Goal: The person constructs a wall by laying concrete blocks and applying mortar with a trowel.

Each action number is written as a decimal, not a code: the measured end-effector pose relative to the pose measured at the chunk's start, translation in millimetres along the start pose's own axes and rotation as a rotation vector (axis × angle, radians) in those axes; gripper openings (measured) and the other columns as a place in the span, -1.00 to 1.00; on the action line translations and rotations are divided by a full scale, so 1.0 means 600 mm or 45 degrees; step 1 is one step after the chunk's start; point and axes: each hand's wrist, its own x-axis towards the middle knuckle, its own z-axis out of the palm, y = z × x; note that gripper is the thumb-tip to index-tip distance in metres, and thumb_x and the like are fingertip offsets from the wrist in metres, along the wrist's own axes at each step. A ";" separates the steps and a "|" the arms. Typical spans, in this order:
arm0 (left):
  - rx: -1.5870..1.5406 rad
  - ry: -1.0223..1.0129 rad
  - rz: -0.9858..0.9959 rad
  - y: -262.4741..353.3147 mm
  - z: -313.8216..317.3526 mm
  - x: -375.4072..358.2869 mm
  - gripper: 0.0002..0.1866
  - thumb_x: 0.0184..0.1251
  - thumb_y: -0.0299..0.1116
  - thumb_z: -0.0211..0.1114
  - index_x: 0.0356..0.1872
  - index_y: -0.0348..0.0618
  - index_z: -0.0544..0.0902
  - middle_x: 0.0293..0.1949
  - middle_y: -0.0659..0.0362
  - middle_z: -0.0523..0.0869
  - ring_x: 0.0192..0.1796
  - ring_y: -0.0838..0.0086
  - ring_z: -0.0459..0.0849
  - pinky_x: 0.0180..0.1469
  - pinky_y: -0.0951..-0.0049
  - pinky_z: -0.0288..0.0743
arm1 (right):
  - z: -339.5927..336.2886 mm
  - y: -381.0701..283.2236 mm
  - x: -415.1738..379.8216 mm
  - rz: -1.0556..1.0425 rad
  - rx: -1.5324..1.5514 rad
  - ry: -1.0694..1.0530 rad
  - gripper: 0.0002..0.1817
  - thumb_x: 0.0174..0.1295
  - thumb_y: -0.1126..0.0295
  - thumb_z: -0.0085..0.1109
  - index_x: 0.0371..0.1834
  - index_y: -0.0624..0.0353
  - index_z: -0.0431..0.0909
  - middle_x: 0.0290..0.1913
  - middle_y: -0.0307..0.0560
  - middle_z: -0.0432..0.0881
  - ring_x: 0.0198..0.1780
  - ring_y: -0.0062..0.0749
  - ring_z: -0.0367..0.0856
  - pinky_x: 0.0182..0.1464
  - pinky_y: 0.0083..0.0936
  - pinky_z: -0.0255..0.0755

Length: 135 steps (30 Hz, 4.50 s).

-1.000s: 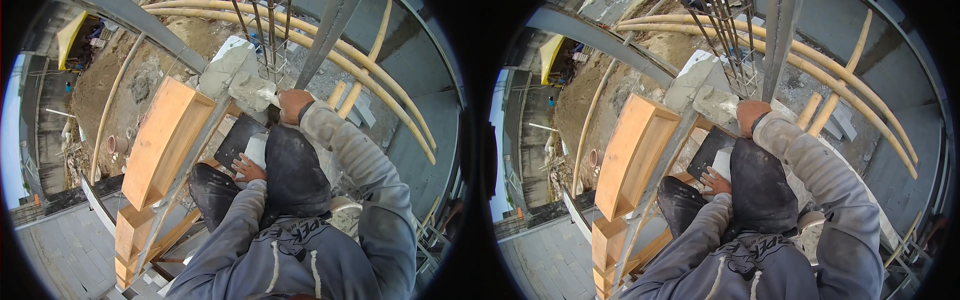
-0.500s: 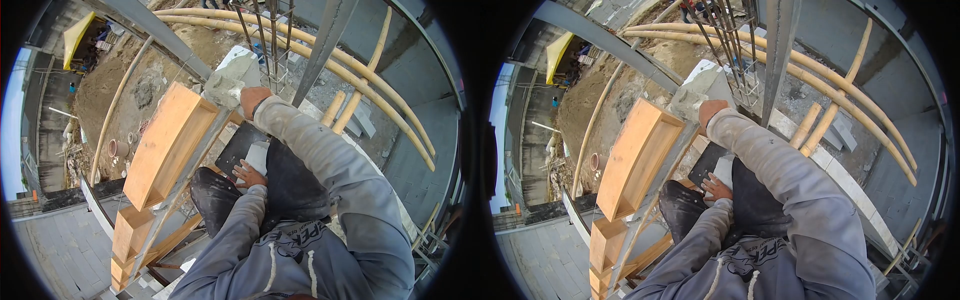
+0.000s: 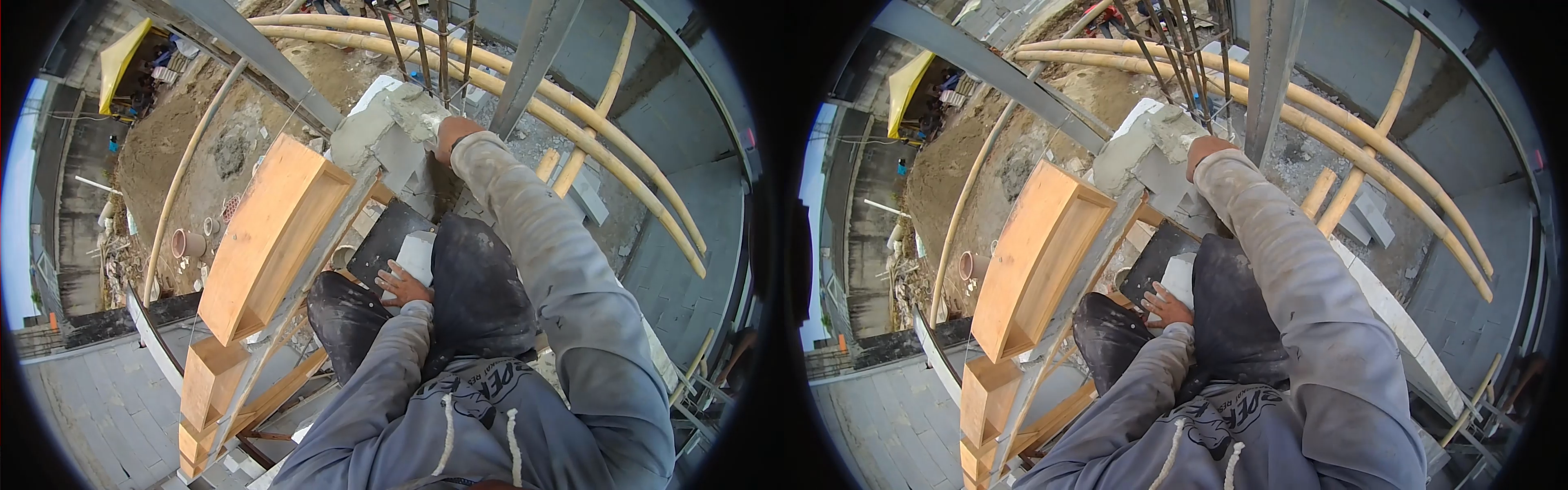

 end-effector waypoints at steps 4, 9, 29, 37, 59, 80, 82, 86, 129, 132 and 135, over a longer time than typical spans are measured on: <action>-0.010 0.017 -0.022 0.006 -0.005 0.000 0.32 -0.23 -0.19 0.61 0.49 0.08 -0.24 0.50 -0.05 -0.15 0.53 0.05 -0.18 0.32 -0.38 -0.04 | 0.025 0.049 -0.060 -0.013 0.080 -0.020 -0.60 -0.05 0.28 0.15 -0.17 0.31 0.64 -0.13 0.27 0.64 -0.05 0.07 0.63 0.03 -0.22 0.49; -0.026 -0.038 -0.033 0.011 -0.048 -0.010 0.29 -0.18 -0.23 0.59 0.49 0.10 -0.23 0.50 -0.04 -0.15 0.53 0.06 -0.17 0.34 -0.32 -0.01 | 0.036 0.079 -0.116 -0.059 0.041 -0.098 -0.58 -0.05 0.27 0.10 -0.19 0.37 0.62 -0.15 0.31 0.64 -0.06 0.10 0.63 0.04 -0.20 0.48; -0.028 -0.104 -0.017 0.005 -0.047 -0.013 0.26 -0.09 -0.23 0.54 0.49 0.05 -0.29 0.50 -0.07 -0.18 0.53 0.03 -0.21 0.33 -0.37 -0.05 | 0.090 0.076 -0.049 -0.224 0.125 -0.001 -0.57 -0.02 0.22 0.10 -0.24 0.43 0.58 -0.22 0.34 0.63 -0.11 0.17 0.61 -0.01 -0.17 0.48; -0.019 -0.005 -0.049 0.008 -0.034 -0.015 0.31 -0.20 -0.18 0.60 0.48 0.12 -0.26 0.49 -0.01 -0.11 0.54 0.09 -0.18 0.33 -0.43 -0.14 | 0.128 0.159 -0.147 -0.131 0.121 -0.082 -0.49 0.04 0.12 0.11 -0.08 0.35 0.49 -0.23 0.31 0.64 -0.10 0.15 0.61 0.02 -0.18 0.45; -0.141 0.031 0.054 -0.011 0.031 0.022 -0.32 0.41 -0.36 -0.11 0.49 0.02 -0.16 0.48 -0.14 -0.12 0.51 -0.07 -0.15 0.20 -0.62 -0.18 | 0.229 -0.002 0.119 -0.208 0.262 0.655 -0.57 0.05 0.34 0.22 -0.06 0.17 0.27 -0.17 0.20 0.54 -0.16 0.16 0.61 -0.11 -0.07 0.50; -0.067 0.129 0.071 -0.009 0.042 0.018 -0.34 0.42 -0.34 -0.11 0.49 0.04 -0.11 0.48 -0.14 -0.09 0.52 -0.02 -0.13 0.19 -0.61 -0.16 | 0.122 0.094 -0.097 -0.558 0.859 0.183 -0.52 0.08 0.24 0.17 0.04 0.23 0.38 -0.20 0.28 0.60 -0.19 0.22 0.59 -0.12 -0.09 0.45; -0.083 0.089 0.037 -0.005 0.019 0.015 -0.24 0.37 -0.33 0.05 0.49 0.05 -0.16 0.49 -0.12 -0.14 0.53 0.01 -0.18 0.24 -0.56 -0.18 | 0.102 0.085 -0.096 -0.555 0.871 0.317 -0.47 0.13 0.12 0.14 0.06 0.31 0.42 -0.24 0.30 0.62 -0.17 0.23 0.59 -0.07 -0.13 0.44; -0.131 -0.193 0.018 0.006 -0.057 -0.012 -0.05 0.23 -0.32 0.27 0.49 0.06 -0.20 0.50 -0.08 -0.17 0.53 0.02 -0.22 0.28 -0.51 -0.19 | 0.086 0.082 -0.094 -0.245 0.523 0.333 -0.35 0.20 -0.04 0.03 0.07 0.41 0.38 -0.27 0.33 0.63 -0.14 0.19 0.60 -0.07 -0.11 0.43; 0.013 0.208 -0.014 -0.008 0.056 0.039 -0.37 0.49 -0.21 -0.17 0.50 0.20 -0.17 0.48 0.00 -0.02 0.50 0.07 -0.03 0.26 -0.45 0.01 | 0.079 0.357 -0.673 0.603 0.596 -0.057 -0.60 -0.04 0.25 0.29 -0.17 0.28 0.53 -0.39 0.04 0.63 -0.38 -0.22 0.59 -0.22 -0.32 0.44; -0.011 0.408 0.041 -0.023 0.096 0.059 -0.38 0.49 -0.21 -0.17 0.50 0.20 -0.17 0.47 0.00 -0.01 0.50 0.07 -0.02 0.26 -0.44 0.02 | 0.065 0.388 -0.819 1.238 0.738 -0.224 -0.62 -0.04 0.25 0.32 -0.18 0.23 0.58 -0.43 -0.03 0.64 -0.41 -0.29 0.62 -0.29 -0.39 0.49; -0.040 0.501 0.074 -0.032 0.111 0.077 -0.38 0.49 -0.21 -0.17 0.50 0.20 -0.17 0.47 0.00 0.00 0.50 0.07 -0.02 0.26 -0.44 0.02 | 0.066 0.385 -0.908 1.470 0.795 -0.420 -0.64 -0.03 0.26 0.33 -0.18 0.21 0.58 -0.44 -0.06 0.63 -0.44 -0.36 0.62 -0.32 -0.41 0.53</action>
